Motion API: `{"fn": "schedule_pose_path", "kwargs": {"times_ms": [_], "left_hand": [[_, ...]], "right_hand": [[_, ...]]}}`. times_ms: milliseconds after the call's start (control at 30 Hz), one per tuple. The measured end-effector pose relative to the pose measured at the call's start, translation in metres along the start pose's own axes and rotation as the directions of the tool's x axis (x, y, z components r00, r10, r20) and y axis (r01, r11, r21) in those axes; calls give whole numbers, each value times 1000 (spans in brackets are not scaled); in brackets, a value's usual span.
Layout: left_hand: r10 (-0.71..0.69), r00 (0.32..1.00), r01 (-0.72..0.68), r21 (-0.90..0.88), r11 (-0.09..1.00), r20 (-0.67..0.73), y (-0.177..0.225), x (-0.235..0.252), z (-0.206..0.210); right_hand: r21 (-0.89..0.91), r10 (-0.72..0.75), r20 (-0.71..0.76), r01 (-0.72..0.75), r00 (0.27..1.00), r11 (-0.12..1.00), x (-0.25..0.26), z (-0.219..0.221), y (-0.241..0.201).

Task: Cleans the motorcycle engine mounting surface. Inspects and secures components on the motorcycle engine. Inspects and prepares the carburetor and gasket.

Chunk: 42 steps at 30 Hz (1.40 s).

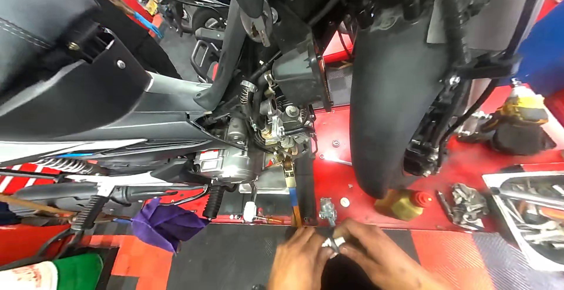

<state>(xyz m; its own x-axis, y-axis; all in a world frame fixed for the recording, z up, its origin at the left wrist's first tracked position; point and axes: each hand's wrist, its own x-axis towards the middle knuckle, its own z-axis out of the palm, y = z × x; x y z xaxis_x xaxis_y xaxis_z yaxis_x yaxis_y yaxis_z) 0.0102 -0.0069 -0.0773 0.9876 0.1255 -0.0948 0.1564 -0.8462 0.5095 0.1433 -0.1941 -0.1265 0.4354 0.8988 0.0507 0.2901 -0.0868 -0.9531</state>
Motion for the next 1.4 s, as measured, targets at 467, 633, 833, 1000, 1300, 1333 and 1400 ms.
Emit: {"fn": "schedule_pose_path", "kwargs": {"times_ms": [467,633,833,1000,1300,1333,1400], "left_hand": [[34,998,-37,80,996,45,-5,0,6],[-25,986,36,-61,998,164,-14,-6,15],[-51,969,87,-142,986,241,-20,-13,14],[-36,977,55,-84,995,211,-21,-14,13],[-102,992,119,-276,954,77,-41,-23,17],[-101,994,110,-334,936,43,-41,-22,17],[-108,994,91,-438,894,-14,-37,-19,19]], "right_hand": [[26,14,-30,-14,999,1000,-6,7,16],[254,-49,-38,58,998,965,-12,15,33],[458,57,50,-74,997,886,-14,16,24],[2,139,38,-139,990,990,-9,21,23],[-101,424,-136,-438,896,893,-20,18,125],[-211,528,-149,-549,836,809,-22,22,149],[-433,663,-158,-655,732,620,-19,29,182]]}}
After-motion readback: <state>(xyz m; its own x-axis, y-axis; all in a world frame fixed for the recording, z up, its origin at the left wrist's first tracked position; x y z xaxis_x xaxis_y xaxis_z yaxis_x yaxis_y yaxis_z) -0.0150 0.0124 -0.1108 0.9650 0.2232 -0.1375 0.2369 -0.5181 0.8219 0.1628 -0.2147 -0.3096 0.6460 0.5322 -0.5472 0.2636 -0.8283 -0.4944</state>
